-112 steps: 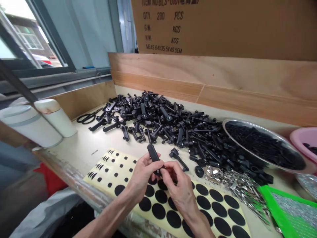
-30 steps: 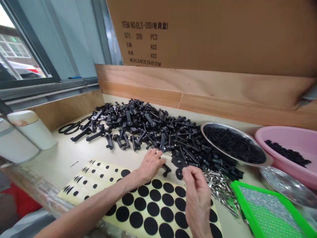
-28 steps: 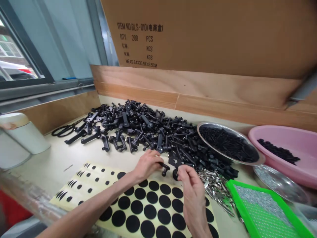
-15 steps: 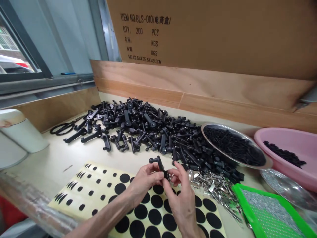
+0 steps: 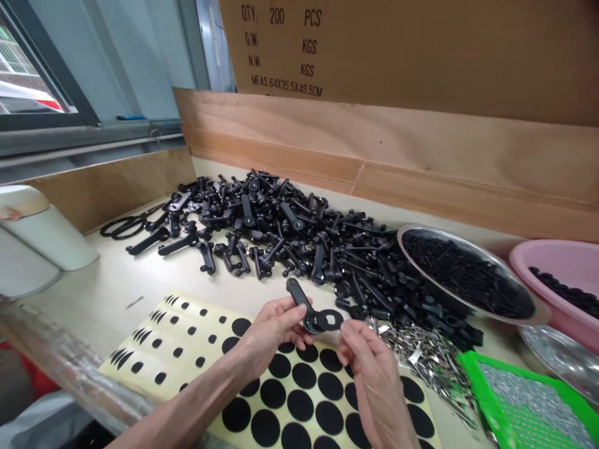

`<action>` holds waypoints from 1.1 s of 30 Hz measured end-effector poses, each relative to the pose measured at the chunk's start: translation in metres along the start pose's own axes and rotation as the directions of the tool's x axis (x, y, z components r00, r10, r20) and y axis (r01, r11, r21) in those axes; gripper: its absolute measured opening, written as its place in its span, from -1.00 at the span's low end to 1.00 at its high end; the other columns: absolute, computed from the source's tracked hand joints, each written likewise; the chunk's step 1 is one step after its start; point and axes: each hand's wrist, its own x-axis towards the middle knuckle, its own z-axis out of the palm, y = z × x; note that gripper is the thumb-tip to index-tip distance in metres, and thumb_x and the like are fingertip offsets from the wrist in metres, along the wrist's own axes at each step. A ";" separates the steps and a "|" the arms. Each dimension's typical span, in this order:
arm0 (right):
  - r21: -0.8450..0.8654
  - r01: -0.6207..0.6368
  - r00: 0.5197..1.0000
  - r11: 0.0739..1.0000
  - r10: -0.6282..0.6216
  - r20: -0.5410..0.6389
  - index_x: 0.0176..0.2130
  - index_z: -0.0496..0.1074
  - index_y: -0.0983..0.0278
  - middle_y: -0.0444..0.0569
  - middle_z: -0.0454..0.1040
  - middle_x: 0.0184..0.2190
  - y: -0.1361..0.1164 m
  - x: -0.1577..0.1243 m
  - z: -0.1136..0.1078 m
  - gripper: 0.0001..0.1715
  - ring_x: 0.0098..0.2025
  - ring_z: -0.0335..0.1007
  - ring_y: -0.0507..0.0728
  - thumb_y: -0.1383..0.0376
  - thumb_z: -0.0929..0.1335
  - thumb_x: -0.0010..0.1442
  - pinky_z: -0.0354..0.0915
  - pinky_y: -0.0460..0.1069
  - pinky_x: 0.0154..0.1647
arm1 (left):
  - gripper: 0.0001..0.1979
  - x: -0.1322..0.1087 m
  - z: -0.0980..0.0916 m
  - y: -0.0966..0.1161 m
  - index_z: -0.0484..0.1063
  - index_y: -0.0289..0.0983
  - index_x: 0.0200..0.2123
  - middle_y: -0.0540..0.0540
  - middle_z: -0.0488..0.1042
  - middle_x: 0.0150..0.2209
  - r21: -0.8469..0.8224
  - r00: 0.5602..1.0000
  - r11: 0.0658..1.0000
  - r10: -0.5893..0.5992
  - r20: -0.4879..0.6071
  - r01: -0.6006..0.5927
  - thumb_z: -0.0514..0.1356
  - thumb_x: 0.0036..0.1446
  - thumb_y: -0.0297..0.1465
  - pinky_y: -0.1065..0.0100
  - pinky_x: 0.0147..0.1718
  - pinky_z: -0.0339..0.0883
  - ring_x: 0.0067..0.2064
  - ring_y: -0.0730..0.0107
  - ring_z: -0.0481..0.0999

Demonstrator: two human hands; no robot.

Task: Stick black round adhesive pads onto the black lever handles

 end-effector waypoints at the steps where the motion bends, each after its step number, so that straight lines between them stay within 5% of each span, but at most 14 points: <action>1: 0.014 -0.024 1.000 1.000 0.024 0.017 -0.44 0.38 0.24 -0.19 0.22 -0.54 0.000 -0.001 0.001 -0.66 -0.46 0.05 0.02 0.04 0.43 0.08 0.10 -0.08 -0.42 | -0.71 0.001 0.000 0.000 0.41 -0.37 -0.17 -0.17 0.52 -0.37 0.005 1.000 1.000 0.004 -0.002 -0.004 0.23 0.15 -0.25 0.46 -0.50 0.28 -0.45 0.41 0.50; 11: 0.004 -0.133 0.989 0.991 0.132 0.060 -0.42 0.39 0.22 -0.21 0.16 -0.56 0.007 -0.006 0.011 -0.66 -0.46 -0.01 0.03 0.02 0.41 0.12 0.02 -0.06 -0.42 | -0.76 0.001 0.001 -0.001 0.41 -0.37 -0.21 -0.17 0.53 -0.35 -0.016 1.000 1.000 0.018 0.000 -0.018 0.24 0.15 -0.30 0.45 -0.44 0.35 -0.43 0.42 0.50; 33: -0.055 -0.140 0.990 0.989 0.140 -0.012 -0.46 0.36 0.23 -0.22 0.14 -0.60 0.010 -0.007 0.014 -0.65 -0.48 -0.02 0.03 0.02 0.39 0.14 0.00 -0.06 -0.47 | -0.68 -0.001 0.001 -0.001 0.43 -0.38 -0.09 -0.21 0.56 -0.30 0.005 0.999 0.999 0.035 -0.003 -0.035 0.25 0.15 -0.29 0.41 -0.39 0.35 -0.38 0.40 0.51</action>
